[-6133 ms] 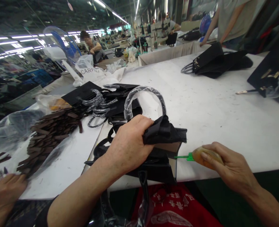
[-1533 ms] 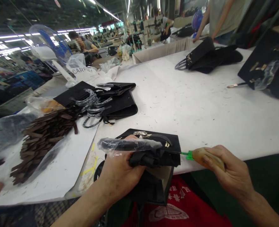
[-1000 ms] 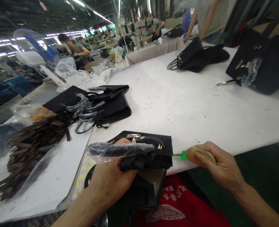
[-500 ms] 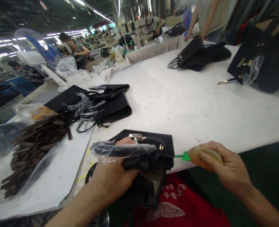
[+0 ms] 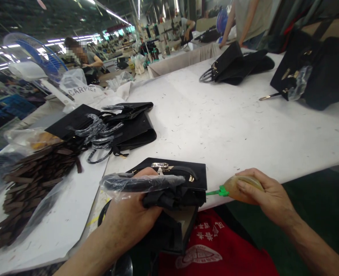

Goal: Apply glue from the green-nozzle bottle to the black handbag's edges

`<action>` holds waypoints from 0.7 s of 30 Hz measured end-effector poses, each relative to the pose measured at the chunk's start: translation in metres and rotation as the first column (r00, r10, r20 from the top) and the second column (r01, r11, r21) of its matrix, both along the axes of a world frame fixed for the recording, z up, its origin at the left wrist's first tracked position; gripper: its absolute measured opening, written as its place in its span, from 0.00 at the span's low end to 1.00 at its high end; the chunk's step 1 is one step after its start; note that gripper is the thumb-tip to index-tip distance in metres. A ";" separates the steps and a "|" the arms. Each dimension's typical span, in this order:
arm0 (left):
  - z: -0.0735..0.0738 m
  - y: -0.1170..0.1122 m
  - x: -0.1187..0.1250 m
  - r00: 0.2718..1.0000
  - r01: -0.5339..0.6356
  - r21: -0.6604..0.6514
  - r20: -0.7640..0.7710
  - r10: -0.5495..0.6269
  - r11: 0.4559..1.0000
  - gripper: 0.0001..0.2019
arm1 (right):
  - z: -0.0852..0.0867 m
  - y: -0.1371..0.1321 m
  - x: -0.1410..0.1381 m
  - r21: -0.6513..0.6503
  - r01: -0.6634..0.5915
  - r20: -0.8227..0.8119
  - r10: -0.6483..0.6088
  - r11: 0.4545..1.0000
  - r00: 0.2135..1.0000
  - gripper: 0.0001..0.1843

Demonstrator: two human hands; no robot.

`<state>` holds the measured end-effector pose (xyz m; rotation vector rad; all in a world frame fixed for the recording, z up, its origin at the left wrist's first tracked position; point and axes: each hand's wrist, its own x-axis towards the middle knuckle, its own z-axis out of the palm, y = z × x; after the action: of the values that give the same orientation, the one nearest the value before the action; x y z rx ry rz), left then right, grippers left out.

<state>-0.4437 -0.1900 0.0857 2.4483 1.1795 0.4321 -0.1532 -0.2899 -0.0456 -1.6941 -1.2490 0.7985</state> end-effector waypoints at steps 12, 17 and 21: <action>-0.001 0.000 0.000 0.999 0.031 0.026 0.041 -0.032 0.999 0.09 | 0.011 -0.002 0.001 0.001 0.129 0.117 -0.129 0.992 0.985 0.17; 0.001 0.000 0.003 0.994 0.059 0.050 0.090 -0.063 0.997 0.12 | 0.017 -0.003 -0.006 0.004 0.040 0.027 -0.040 0.999 0.999 0.16; 0.000 -0.003 0.003 0.989 0.091 0.042 0.112 -0.095 0.995 0.15 | 0.020 -0.004 -0.008 -0.020 -0.051 0.077 0.052 0.999 0.996 0.15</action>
<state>-0.4411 -0.1929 0.0857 2.4621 1.0147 0.5620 -0.1615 -0.2938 -0.0259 -1.7281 -1.3469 0.7833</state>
